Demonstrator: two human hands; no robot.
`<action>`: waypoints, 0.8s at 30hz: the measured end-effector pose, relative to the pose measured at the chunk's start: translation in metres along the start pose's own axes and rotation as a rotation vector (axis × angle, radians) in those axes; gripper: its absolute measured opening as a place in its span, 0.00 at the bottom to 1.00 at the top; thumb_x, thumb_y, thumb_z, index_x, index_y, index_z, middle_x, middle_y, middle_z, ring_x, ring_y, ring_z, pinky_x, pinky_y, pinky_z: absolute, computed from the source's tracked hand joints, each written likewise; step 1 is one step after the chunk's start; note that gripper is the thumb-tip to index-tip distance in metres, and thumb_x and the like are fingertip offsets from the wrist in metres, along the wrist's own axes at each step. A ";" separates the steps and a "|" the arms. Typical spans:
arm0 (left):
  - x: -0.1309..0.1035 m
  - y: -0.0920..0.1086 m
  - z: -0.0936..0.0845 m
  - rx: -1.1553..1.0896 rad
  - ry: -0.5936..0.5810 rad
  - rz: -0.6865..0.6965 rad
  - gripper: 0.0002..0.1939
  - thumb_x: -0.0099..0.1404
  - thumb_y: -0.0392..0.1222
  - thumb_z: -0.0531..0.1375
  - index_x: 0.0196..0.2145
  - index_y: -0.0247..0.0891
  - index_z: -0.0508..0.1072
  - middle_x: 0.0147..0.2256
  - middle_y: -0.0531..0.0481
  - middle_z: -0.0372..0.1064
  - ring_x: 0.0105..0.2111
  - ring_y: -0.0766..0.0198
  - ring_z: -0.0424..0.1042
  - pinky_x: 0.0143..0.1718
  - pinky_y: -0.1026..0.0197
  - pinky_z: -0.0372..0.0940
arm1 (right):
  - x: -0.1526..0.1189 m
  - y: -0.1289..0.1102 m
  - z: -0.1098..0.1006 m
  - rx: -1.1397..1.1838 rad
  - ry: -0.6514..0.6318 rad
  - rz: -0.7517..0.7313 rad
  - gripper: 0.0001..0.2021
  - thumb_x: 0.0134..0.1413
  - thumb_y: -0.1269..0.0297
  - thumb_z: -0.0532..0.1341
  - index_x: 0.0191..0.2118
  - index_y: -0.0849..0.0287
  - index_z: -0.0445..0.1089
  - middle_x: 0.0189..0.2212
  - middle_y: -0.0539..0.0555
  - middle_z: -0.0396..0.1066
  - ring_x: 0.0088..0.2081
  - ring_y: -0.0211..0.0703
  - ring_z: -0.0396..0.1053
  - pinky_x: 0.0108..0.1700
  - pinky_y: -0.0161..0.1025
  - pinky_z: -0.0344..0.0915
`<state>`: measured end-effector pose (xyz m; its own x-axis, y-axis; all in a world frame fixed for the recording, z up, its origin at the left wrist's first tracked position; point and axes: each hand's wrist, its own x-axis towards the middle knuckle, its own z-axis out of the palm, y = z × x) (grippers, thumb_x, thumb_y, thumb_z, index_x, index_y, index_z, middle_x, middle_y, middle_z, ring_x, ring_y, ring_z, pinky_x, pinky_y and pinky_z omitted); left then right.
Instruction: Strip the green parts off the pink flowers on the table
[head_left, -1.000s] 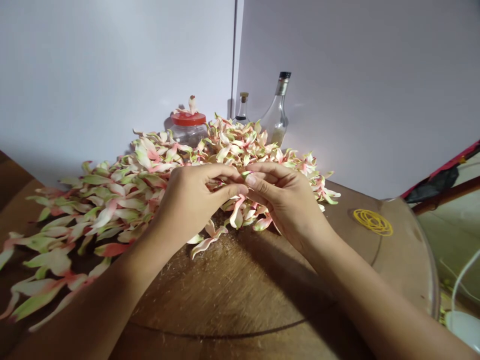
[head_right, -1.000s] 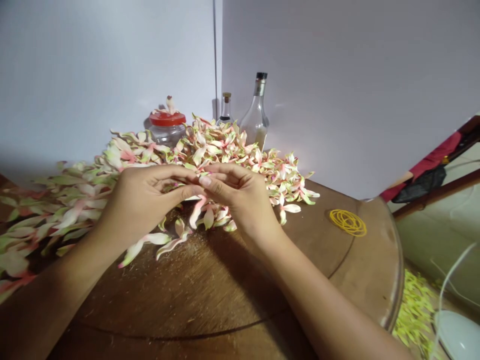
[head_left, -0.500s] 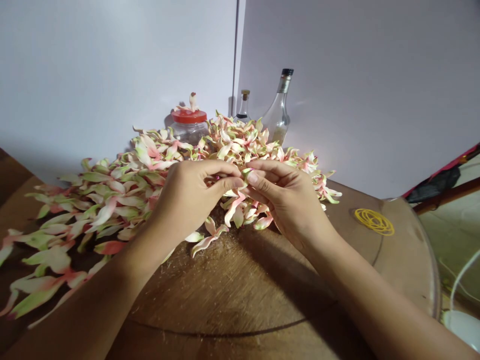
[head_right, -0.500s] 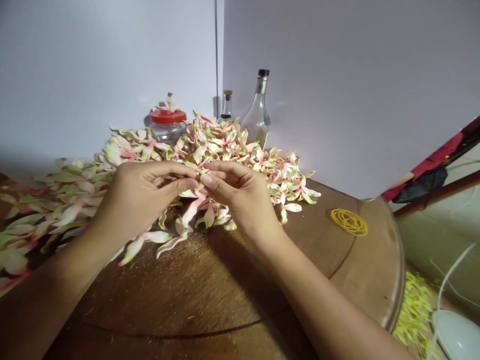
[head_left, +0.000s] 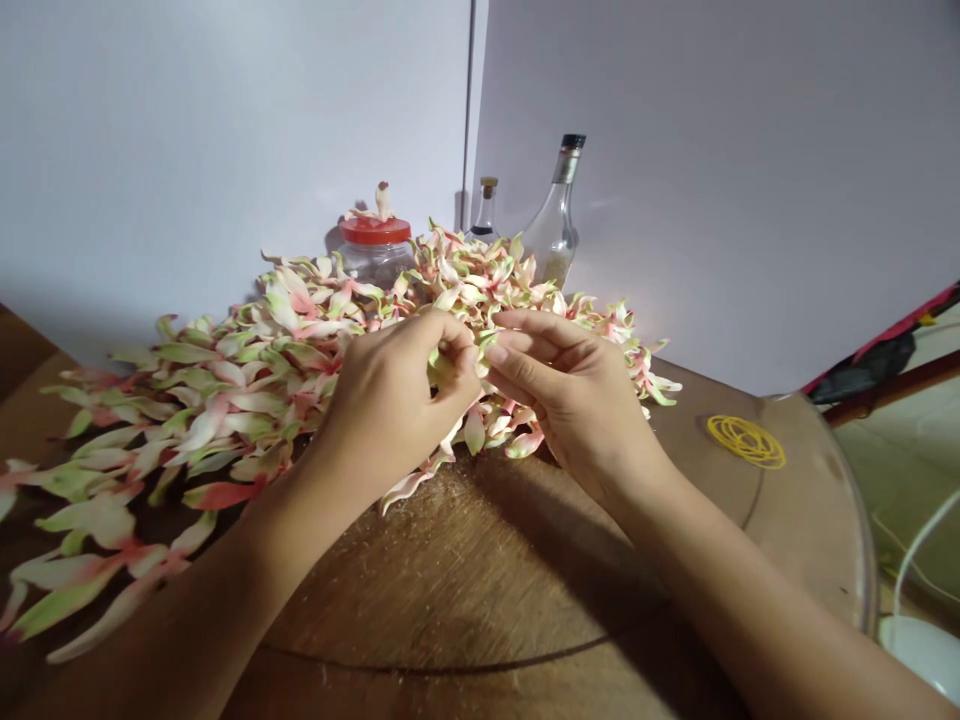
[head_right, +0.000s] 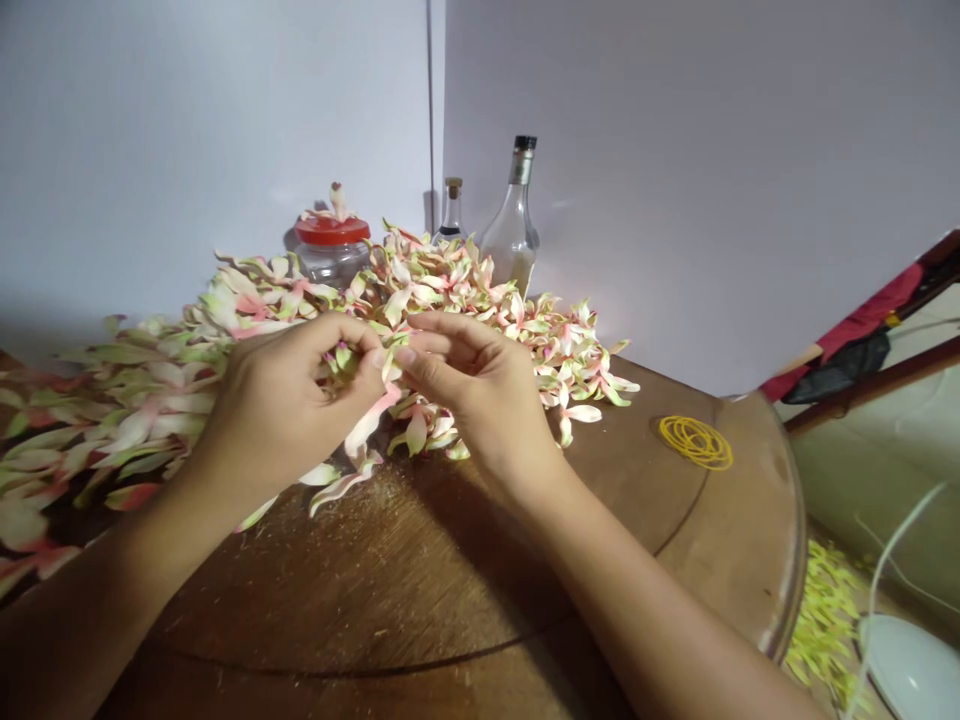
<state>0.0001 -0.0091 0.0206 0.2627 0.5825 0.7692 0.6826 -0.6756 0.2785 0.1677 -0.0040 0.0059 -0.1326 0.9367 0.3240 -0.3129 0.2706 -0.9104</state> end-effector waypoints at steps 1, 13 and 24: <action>-0.001 0.002 0.001 -0.012 0.015 -0.026 0.04 0.63 0.33 0.59 0.31 0.40 0.69 0.28 0.55 0.73 0.28 0.66 0.71 0.34 0.63 0.65 | 0.000 0.000 0.000 0.001 0.000 -0.007 0.13 0.50 0.63 0.73 0.42 0.53 0.76 0.36 0.49 0.77 0.34 0.37 0.73 0.41 0.39 0.73; -0.003 0.000 0.008 -0.142 0.133 -0.185 0.04 0.62 0.34 0.59 0.30 0.40 0.67 0.32 0.52 0.74 0.26 0.66 0.68 0.28 0.62 0.65 | -0.001 0.001 0.005 0.054 0.126 0.019 0.10 0.50 0.64 0.72 0.40 0.52 0.75 0.34 0.49 0.74 0.37 0.38 0.74 0.48 0.42 0.74; 0.001 -0.003 0.006 0.041 0.097 0.146 0.13 0.60 0.26 0.56 0.37 0.41 0.73 0.39 0.48 0.71 0.41 0.60 0.72 0.40 0.59 0.70 | -0.005 -0.003 0.008 0.040 0.008 0.038 0.08 0.53 0.61 0.71 0.37 0.53 0.74 0.35 0.50 0.76 0.39 0.40 0.75 0.45 0.41 0.73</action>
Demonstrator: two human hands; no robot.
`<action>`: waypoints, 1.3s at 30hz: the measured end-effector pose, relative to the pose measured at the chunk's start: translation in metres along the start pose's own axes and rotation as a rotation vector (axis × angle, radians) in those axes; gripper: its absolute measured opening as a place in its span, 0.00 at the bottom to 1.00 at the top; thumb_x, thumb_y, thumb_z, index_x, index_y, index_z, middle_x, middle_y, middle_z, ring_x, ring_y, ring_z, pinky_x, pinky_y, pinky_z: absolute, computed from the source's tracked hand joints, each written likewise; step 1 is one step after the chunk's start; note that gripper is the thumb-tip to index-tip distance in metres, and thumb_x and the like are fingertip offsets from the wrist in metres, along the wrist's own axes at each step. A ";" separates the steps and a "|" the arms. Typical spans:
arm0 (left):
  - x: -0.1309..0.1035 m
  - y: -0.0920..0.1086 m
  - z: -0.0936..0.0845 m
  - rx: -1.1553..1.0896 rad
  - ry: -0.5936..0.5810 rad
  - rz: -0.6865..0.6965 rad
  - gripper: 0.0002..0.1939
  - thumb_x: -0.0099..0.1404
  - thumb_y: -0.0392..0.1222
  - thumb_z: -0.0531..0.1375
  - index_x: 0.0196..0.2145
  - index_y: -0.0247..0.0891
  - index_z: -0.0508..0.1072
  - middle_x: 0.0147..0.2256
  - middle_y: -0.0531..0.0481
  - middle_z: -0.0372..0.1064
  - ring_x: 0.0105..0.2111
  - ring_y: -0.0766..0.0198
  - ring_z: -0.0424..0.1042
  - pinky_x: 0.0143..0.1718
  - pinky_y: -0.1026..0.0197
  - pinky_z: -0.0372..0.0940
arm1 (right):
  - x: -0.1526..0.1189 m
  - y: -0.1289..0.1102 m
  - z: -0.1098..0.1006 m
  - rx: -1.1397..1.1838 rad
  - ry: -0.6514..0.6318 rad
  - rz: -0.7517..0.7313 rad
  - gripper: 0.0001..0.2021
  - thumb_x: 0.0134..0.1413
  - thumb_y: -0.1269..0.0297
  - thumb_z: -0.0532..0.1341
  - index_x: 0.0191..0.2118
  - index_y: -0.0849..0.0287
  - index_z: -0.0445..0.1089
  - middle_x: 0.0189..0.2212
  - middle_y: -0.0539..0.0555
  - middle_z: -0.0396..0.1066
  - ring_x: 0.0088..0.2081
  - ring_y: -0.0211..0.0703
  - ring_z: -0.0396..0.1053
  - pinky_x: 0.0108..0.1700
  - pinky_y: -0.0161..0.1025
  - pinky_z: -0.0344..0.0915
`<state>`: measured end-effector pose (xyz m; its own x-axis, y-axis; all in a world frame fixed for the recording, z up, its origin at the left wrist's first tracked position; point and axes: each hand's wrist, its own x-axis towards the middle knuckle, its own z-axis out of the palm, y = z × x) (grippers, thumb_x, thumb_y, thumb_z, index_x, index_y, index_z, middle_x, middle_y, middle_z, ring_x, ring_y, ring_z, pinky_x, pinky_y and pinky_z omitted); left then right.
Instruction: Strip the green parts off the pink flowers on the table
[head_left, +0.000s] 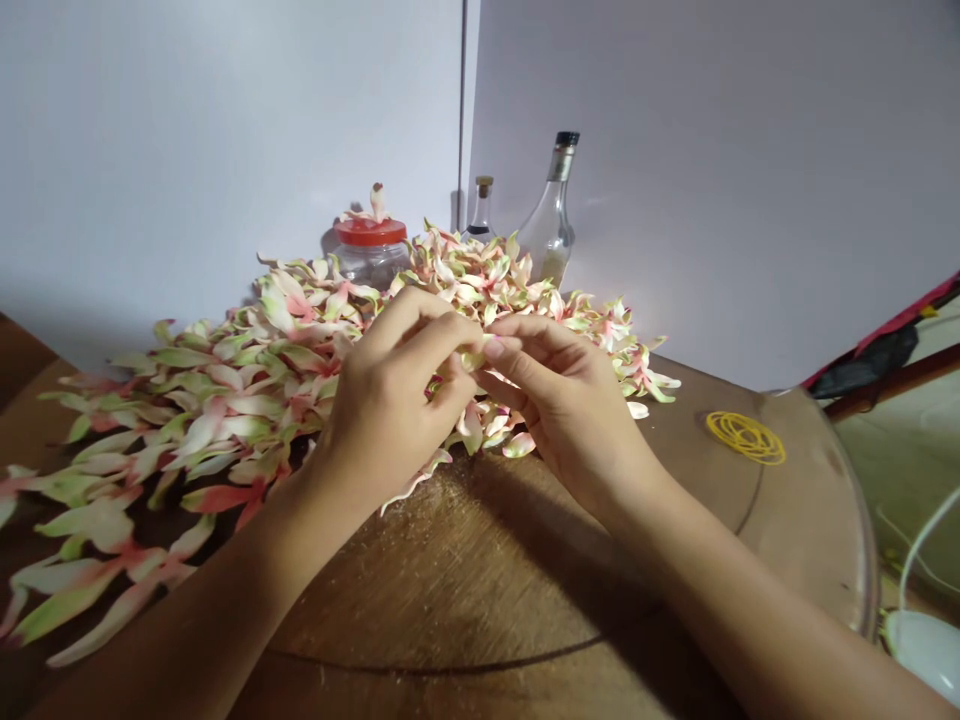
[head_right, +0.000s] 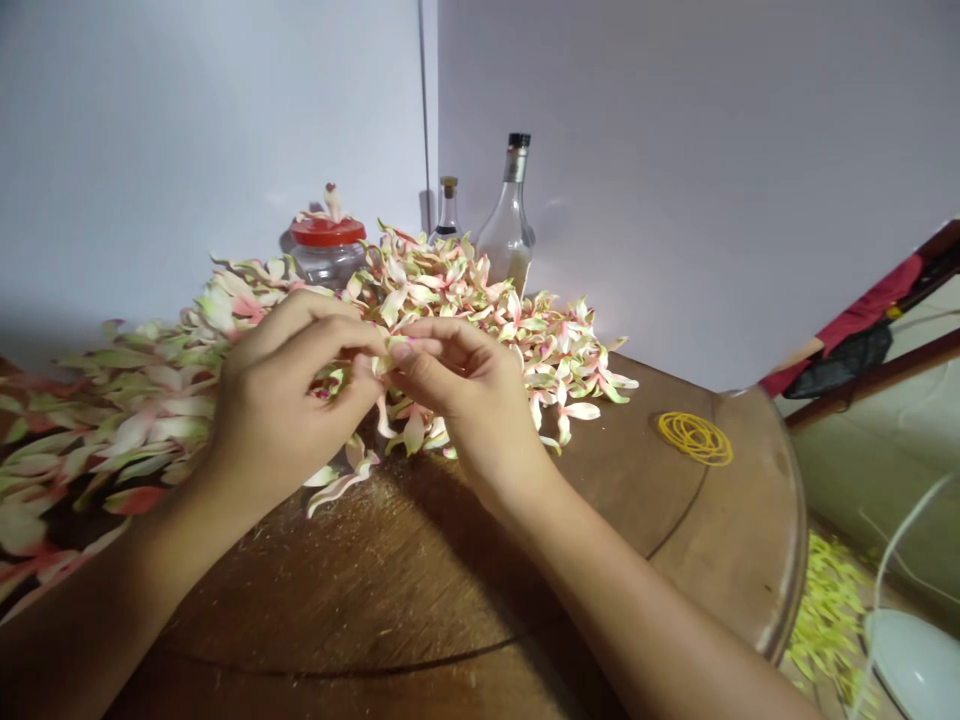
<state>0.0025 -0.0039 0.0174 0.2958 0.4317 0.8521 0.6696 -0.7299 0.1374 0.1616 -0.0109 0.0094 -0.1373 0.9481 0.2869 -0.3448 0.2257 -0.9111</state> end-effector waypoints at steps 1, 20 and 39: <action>0.001 0.000 -0.001 0.003 0.003 -0.007 0.12 0.60 0.26 0.56 0.35 0.41 0.73 0.38 0.48 0.70 0.41 0.59 0.72 0.40 0.59 0.70 | 0.000 0.000 0.000 -0.007 0.004 0.001 0.08 0.53 0.61 0.71 0.37 0.53 0.74 0.35 0.50 0.76 0.39 0.40 0.75 0.44 0.41 0.73; 0.002 -0.007 -0.003 -0.400 -0.066 -0.258 0.02 0.67 0.37 0.62 0.35 0.39 0.72 0.45 0.47 0.73 0.48 0.61 0.74 0.47 0.61 0.72 | 0.002 -0.004 -0.003 0.010 0.033 -0.056 0.07 0.53 0.62 0.71 0.38 0.52 0.75 0.34 0.48 0.73 0.37 0.38 0.73 0.51 0.42 0.73; -0.002 -0.004 -0.001 -0.248 -0.060 -0.149 0.08 0.64 0.31 0.61 0.40 0.40 0.73 0.37 0.53 0.77 0.33 0.66 0.76 0.37 0.63 0.70 | 0.003 -0.003 -0.008 -0.132 -0.054 -0.108 0.12 0.50 0.65 0.73 0.36 0.56 0.69 0.33 0.49 0.74 0.35 0.39 0.74 0.38 0.38 0.72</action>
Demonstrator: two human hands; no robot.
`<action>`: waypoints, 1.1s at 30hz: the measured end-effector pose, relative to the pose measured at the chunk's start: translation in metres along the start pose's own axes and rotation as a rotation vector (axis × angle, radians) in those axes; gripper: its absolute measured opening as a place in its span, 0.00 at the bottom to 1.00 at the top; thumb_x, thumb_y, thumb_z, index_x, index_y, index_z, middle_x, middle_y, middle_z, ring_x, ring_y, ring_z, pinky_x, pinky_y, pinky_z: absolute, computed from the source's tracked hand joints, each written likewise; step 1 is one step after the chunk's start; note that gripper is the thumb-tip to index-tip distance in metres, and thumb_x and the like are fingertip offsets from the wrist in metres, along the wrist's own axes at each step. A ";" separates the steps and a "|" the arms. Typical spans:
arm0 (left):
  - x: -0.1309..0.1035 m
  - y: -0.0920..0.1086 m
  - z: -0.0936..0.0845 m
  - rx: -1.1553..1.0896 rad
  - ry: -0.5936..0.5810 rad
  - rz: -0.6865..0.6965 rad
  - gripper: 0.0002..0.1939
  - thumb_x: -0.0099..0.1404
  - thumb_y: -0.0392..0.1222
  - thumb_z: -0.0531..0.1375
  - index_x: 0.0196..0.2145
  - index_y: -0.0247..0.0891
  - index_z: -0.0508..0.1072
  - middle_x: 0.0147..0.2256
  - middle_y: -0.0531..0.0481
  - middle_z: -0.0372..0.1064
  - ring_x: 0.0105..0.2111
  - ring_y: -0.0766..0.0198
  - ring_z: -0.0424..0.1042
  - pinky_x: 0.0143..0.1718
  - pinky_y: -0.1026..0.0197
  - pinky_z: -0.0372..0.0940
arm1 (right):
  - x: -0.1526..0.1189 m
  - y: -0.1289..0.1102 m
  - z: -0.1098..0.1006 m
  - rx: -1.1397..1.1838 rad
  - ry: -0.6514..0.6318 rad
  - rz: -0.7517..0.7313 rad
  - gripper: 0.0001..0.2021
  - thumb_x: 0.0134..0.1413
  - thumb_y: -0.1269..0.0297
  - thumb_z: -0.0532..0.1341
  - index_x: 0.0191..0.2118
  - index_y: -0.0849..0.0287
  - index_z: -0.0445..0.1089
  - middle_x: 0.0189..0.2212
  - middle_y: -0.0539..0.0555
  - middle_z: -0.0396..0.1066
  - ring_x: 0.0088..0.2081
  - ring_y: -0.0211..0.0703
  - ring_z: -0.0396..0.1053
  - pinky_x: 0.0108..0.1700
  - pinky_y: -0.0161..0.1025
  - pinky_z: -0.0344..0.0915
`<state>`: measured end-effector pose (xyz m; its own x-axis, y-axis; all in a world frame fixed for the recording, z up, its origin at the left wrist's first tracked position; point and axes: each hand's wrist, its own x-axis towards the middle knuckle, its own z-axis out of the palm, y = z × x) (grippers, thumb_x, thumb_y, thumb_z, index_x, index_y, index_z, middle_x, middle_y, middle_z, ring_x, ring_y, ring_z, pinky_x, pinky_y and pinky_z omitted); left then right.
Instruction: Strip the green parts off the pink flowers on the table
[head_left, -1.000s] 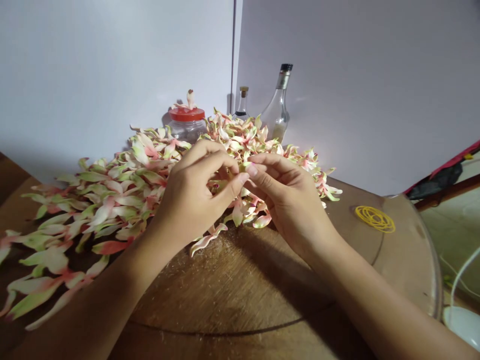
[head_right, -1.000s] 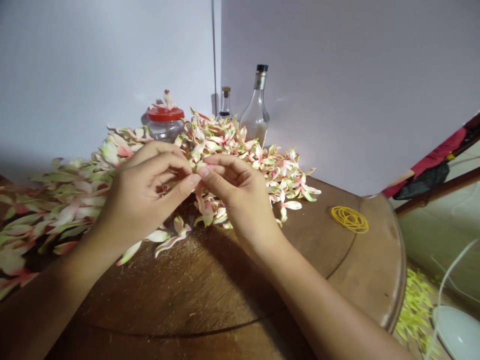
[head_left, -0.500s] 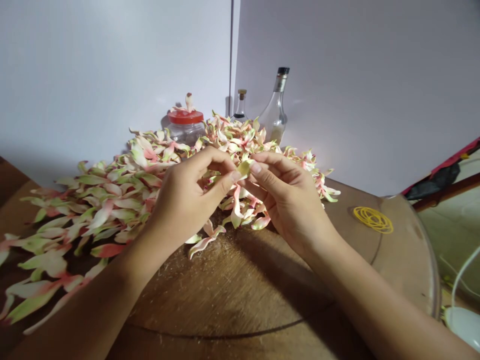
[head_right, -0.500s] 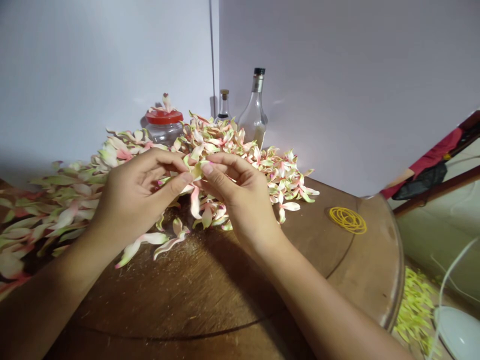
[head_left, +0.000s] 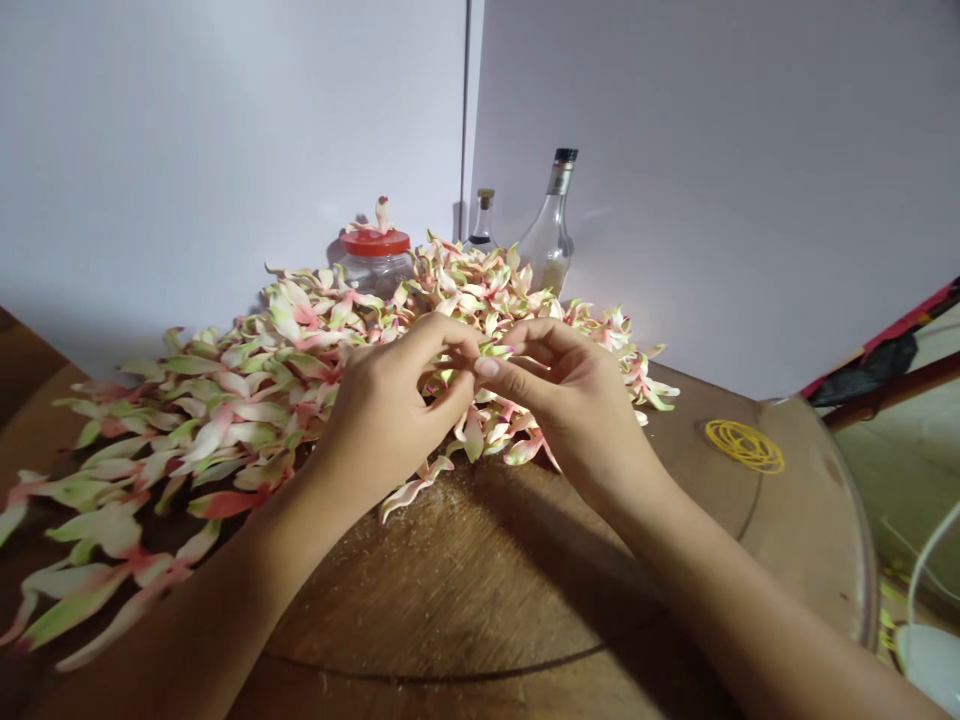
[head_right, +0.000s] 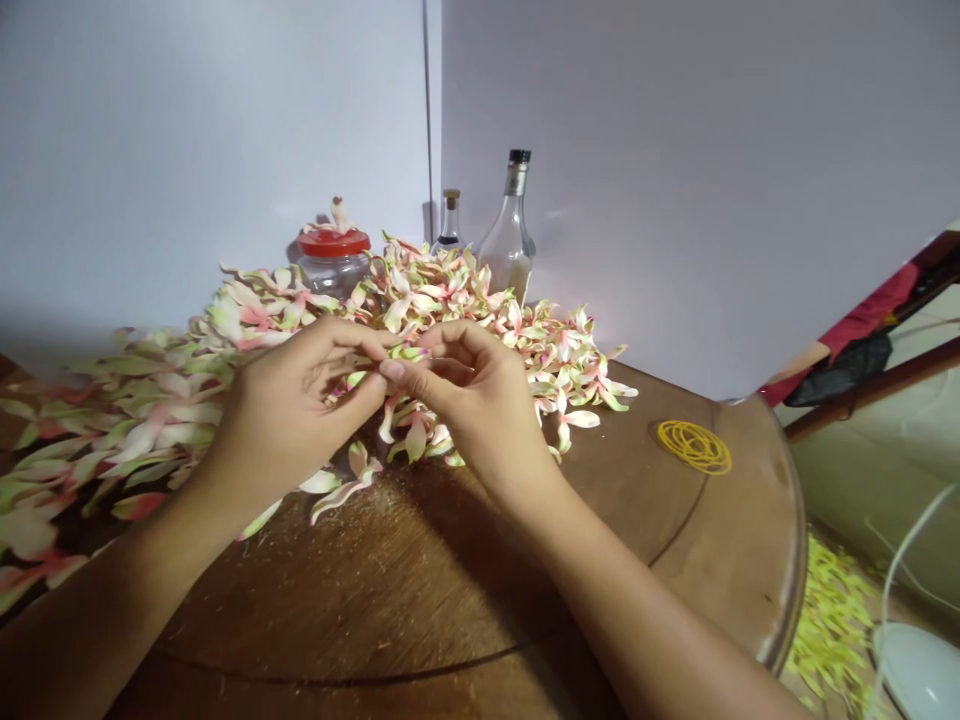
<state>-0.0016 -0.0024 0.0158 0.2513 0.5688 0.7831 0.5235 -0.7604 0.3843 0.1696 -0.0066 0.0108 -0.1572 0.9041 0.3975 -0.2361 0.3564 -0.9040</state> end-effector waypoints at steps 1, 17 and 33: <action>0.000 0.000 0.001 -0.016 -0.004 0.001 0.08 0.64 0.31 0.61 0.41 0.39 0.72 0.38 0.52 0.77 0.34 0.66 0.76 0.37 0.63 0.71 | 0.000 0.000 0.000 -0.017 0.000 -0.009 0.12 0.50 0.65 0.73 0.36 0.56 0.69 0.33 0.50 0.74 0.35 0.39 0.74 0.37 0.37 0.72; -0.002 0.003 0.009 0.040 0.166 -0.003 0.13 0.58 0.24 0.59 0.36 0.39 0.73 0.43 0.48 0.66 0.39 0.64 0.70 0.31 0.65 0.67 | -0.001 0.002 0.004 0.013 0.122 -0.038 0.12 0.50 0.68 0.71 0.39 0.56 0.70 0.31 0.47 0.70 0.32 0.37 0.73 0.36 0.37 0.73; 0.002 0.001 -0.001 0.020 0.016 -0.178 0.06 0.62 0.42 0.68 0.37 0.41 0.77 0.29 0.56 0.74 0.21 0.70 0.63 0.27 0.63 0.61 | -0.001 0.004 0.002 0.127 0.065 0.060 0.08 0.51 0.62 0.73 0.36 0.54 0.76 0.28 0.47 0.75 0.31 0.35 0.74 0.38 0.36 0.74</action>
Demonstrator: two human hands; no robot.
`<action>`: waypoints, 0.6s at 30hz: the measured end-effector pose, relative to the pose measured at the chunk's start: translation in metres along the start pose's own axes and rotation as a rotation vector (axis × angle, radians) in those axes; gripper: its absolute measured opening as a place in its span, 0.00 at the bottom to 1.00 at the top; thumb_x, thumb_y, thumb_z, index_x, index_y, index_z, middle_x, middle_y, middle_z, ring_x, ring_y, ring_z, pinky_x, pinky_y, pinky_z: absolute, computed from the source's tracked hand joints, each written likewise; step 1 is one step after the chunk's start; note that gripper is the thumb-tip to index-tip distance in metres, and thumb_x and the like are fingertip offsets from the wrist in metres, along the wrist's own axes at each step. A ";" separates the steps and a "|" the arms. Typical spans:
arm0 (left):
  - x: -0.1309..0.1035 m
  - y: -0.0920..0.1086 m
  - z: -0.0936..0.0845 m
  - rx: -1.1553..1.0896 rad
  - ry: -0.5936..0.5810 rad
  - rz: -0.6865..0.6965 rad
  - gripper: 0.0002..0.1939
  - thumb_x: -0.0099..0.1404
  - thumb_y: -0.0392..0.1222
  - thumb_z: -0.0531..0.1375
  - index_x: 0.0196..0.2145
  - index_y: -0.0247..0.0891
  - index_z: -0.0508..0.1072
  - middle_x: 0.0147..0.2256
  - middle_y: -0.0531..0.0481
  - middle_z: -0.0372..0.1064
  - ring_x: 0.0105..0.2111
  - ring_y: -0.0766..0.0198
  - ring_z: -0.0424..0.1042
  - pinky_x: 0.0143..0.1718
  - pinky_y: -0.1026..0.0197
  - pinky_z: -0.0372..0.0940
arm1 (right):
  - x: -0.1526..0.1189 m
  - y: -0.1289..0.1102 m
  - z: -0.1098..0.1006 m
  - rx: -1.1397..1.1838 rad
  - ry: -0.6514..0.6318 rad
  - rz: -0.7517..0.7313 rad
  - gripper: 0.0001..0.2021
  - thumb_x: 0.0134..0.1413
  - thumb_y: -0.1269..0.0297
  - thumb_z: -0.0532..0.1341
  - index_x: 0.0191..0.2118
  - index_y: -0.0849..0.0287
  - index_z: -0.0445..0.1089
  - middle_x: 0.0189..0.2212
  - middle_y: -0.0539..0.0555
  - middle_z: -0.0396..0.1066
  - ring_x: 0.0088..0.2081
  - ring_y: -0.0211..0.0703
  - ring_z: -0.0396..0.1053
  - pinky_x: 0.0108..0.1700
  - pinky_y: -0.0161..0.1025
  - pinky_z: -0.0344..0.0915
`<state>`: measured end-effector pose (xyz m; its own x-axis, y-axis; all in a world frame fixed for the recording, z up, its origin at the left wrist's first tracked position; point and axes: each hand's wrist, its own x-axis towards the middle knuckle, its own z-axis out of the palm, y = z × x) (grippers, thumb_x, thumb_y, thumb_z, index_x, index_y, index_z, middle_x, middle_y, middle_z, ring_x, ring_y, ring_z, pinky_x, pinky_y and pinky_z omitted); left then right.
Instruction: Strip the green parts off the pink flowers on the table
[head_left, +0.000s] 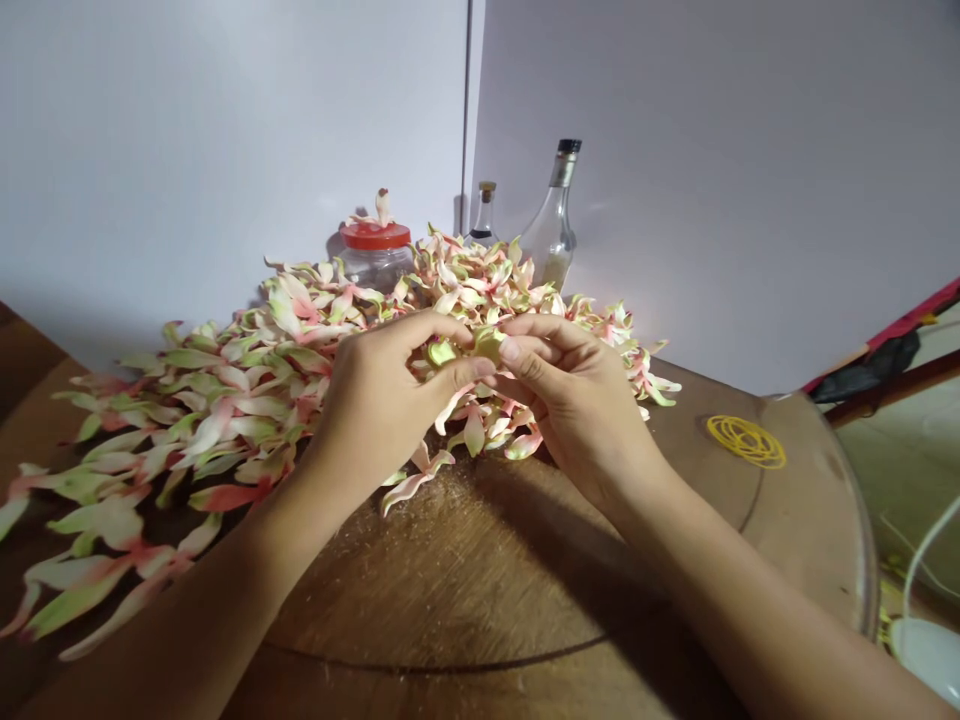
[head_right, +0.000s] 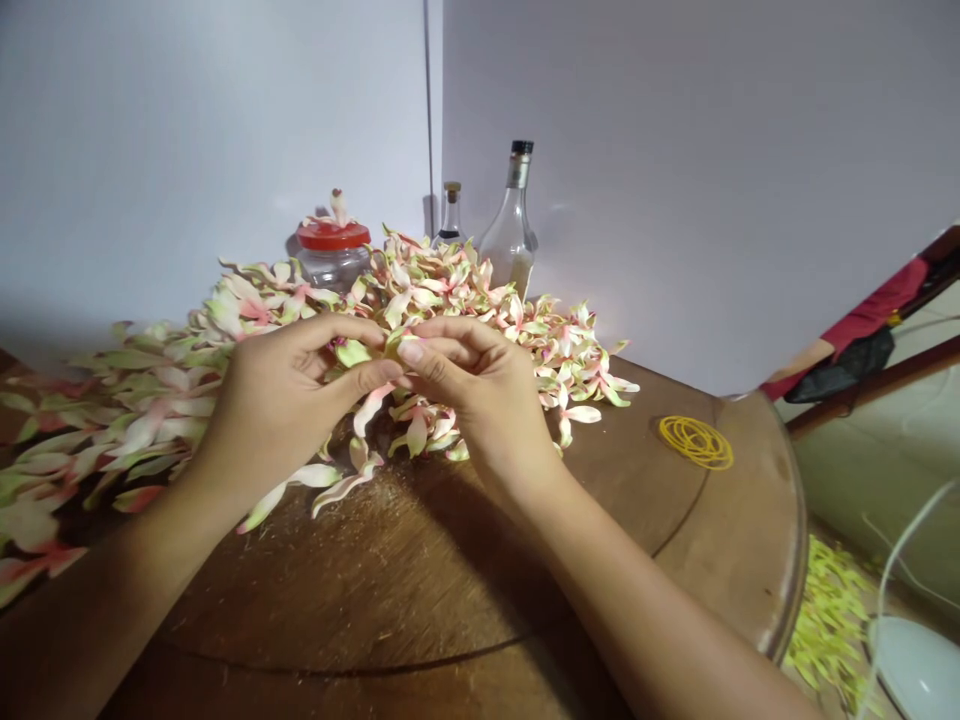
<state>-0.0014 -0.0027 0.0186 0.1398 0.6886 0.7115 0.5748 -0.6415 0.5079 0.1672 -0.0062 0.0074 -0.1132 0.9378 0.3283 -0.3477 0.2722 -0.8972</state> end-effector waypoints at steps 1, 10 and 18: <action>0.000 0.000 0.000 -0.008 -0.004 -0.012 0.06 0.62 0.42 0.68 0.37 0.42 0.77 0.26 0.57 0.72 0.20 0.70 0.61 0.25 0.63 0.59 | 0.000 0.000 0.000 -0.001 -0.002 0.001 0.09 0.51 0.62 0.73 0.36 0.53 0.76 0.29 0.47 0.75 0.31 0.36 0.74 0.40 0.37 0.75; -0.002 -0.002 0.003 -0.030 0.040 0.088 0.13 0.65 0.36 0.62 0.48 0.43 0.73 0.34 0.52 0.74 0.27 0.66 0.71 0.26 0.64 0.66 | 0.002 -0.001 0.000 -0.018 0.046 0.007 0.09 0.49 0.60 0.74 0.35 0.54 0.75 0.30 0.48 0.76 0.34 0.38 0.75 0.46 0.42 0.77; -0.004 0.004 0.001 0.030 -0.040 0.086 0.06 0.65 0.41 0.64 0.41 0.43 0.78 0.28 0.54 0.74 0.27 0.65 0.72 0.31 0.62 0.67 | 0.003 0.002 -0.005 -0.029 0.011 -0.037 0.10 0.50 0.59 0.74 0.34 0.54 0.74 0.29 0.48 0.76 0.31 0.36 0.74 0.39 0.38 0.75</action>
<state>0.0008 -0.0080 0.0173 0.2214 0.6447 0.7317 0.5833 -0.6888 0.4304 0.1704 -0.0021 0.0051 -0.0904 0.9293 0.3582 -0.3241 0.3126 -0.8929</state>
